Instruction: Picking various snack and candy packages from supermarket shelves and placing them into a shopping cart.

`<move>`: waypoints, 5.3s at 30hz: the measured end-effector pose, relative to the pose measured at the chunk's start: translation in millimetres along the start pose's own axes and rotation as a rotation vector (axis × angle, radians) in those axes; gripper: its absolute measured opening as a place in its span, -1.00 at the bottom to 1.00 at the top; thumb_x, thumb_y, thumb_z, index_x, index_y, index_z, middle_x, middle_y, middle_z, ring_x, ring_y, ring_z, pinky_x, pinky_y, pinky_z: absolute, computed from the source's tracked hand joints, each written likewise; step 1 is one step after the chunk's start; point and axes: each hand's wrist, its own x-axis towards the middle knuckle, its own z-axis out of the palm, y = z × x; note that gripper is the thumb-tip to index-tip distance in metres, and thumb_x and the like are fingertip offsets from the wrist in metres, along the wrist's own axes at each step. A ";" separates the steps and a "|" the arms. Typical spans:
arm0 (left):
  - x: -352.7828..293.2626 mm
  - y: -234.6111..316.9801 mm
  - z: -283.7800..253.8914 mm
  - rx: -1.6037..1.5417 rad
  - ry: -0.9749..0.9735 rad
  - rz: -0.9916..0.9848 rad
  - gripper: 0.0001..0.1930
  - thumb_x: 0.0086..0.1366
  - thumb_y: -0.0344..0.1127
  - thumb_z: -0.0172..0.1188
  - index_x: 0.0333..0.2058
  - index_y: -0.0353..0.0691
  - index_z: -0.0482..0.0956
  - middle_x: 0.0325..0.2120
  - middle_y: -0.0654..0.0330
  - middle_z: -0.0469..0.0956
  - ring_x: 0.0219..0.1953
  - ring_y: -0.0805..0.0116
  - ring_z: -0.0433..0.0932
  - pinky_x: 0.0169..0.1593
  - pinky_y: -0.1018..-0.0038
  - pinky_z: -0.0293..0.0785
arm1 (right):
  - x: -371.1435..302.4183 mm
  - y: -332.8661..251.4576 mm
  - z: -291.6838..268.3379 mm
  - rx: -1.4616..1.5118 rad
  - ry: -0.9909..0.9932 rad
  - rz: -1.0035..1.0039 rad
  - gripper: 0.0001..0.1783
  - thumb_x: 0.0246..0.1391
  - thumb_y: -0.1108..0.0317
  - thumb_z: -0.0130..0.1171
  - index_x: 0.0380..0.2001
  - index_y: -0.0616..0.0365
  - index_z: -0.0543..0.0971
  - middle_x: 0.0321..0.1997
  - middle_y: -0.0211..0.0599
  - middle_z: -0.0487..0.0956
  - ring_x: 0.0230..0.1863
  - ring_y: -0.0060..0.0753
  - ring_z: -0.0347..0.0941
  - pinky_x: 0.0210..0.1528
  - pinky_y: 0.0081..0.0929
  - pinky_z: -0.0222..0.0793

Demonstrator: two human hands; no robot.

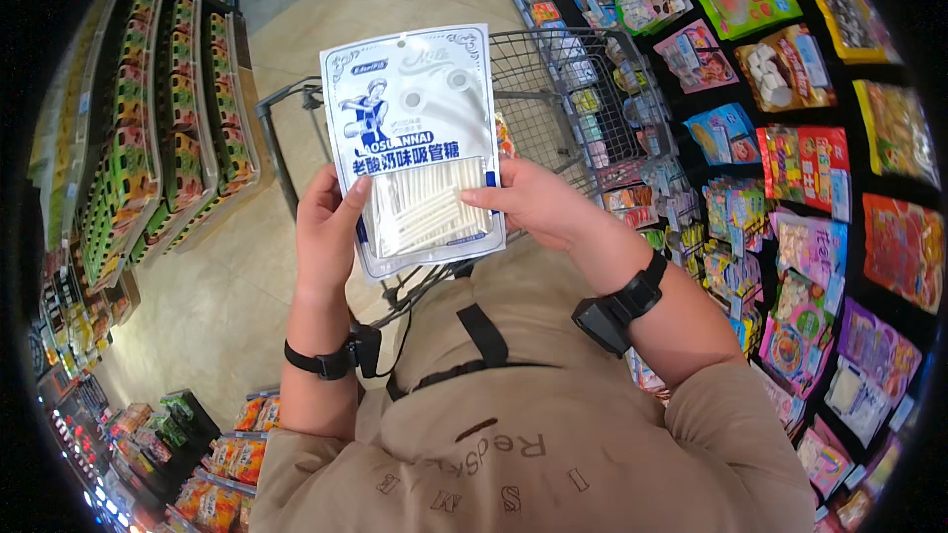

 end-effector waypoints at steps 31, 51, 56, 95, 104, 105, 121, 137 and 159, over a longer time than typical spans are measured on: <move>-132.5 47.2 241.4 0.103 -0.968 0.077 -0.60 0.24 -0.57 0.20 0.06 -0.45 0.41 -0.16 0.11 0.63 -0.18 0.44 0.61 -0.08 0.51 0.52 | -327.9 140.3 6.9 0.093 0.970 -0.867 -0.72 0.23 0.32 0.18 -0.07 0.27 0.63 -0.12 -0.44 0.64 -0.10 -0.63 0.47 0.03 -0.52 0.37; -315.1 -58.5 528.5 0.337 -1.509 0.008 -0.66 0.30 -0.57 0.16 0.06 -0.37 0.43 -0.18 0.17 0.63 -0.17 0.55 0.55 -0.10 0.60 0.44 | -589.6 338.5 -87.6 0.442 1.290 -1.055 -0.70 0.27 0.35 0.11 0.00 0.29 0.56 -0.10 -0.40 0.61 -0.09 -0.62 0.46 0.01 -0.55 0.36; -344.5 -76.0 569.5 0.376 -1.570 0.038 -0.62 0.29 -0.58 0.12 0.10 -0.40 0.40 -0.12 0.14 0.61 -0.12 0.50 0.56 -0.05 0.59 0.44 | -632.4 358.4 -93.7 0.447 1.346 -1.071 -0.71 0.27 0.36 0.12 -0.02 0.29 0.56 -0.13 -0.42 0.62 -0.12 -0.65 0.47 -0.03 -0.56 0.38; -289.2 -17.0 712.4 0.323 -1.688 0.203 -0.62 0.24 -0.50 0.26 0.02 -0.44 0.45 -0.15 0.11 0.61 -0.11 0.44 0.56 -0.02 0.49 0.47 | -699.6 255.5 -169.2 0.152 1.667 -1.084 -0.73 0.24 0.43 0.14 -0.04 0.36 0.56 -0.17 -0.40 0.62 -0.15 -0.67 0.44 -0.07 -0.58 0.39; -268.9 -20.7 731.9 0.356 -1.767 0.348 -0.67 0.20 -0.44 0.33 -0.08 -0.43 0.54 -0.24 0.08 0.65 -0.21 0.48 0.60 -0.11 0.50 0.52 | -692.5 248.2 -176.6 0.189 1.717 -1.110 -0.71 0.24 0.45 0.14 0.00 0.34 0.55 -0.12 -0.38 0.61 -0.10 -0.64 0.44 -0.03 -0.56 0.40; -267.7 -20.8 733.0 0.345 -1.768 0.323 -0.67 0.20 -0.43 0.33 -0.08 -0.42 0.55 -0.24 0.09 0.65 -0.20 0.49 0.60 -0.11 0.49 0.52 | -691.3 248.1 -177.5 0.190 1.724 -1.105 -0.71 0.24 0.45 0.14 0.00 0.34 0.55 -0.12 -0.38 0.61 -0.10 -0.64 0.44 -0.03 -0.56 0.40; -262.6 -21.1 749.6 0.354 -1.884 0.295 -0.66 0.19 -0.40 0.34 -0.08 -0.41 0.54 -0.26 0.02 0.66 -0.21 0.34 0.64 -0.10 0.45 0.50 | -684.6 254.9 -185.2 0.257 1.787 -1.120 -0.73 0.24 0.47 0.13 -0.02 0.35 0.54 -0.11 -0.38 0.61 -0.10 -0.61 0.44 -0.01 -0.55 0.38; -271.7 -42.7 767.0 0.494 -1.733 0.218 -0.69 0.32 -0.41 0.18 0.01 -0.38 0.49 -0.21 0.02 0.63 -0.26 0.46 0.57 -0.14 0.50 0.48 | -692.4 245.6 -211.7 0.322 1.825 -0.967 -0.79 0.23 0.51 0.12 -0.09 0.36 0.55 -0.17 -0.35 0.63 -0.14 -0.63 0.47 -0.03 -0.57 0.39; -270.2 -83.0 785.7 0.268 -1.564 0.324 -0.51 0.36 -0.41 0.09 0.21 -0.33 0.18 0.07 -0.05 0.44 0.11 0.20 0.44 0.13 0.33 0.35 | -698.2 257.6 -252.9 0.352 1.768 -1.223 -0.59 0.21 0.49 0.14 0.11 0.32 0.40 0.15 -0.13 0.49 0.21 -0.35 0.38 0.23 -0.44 0.29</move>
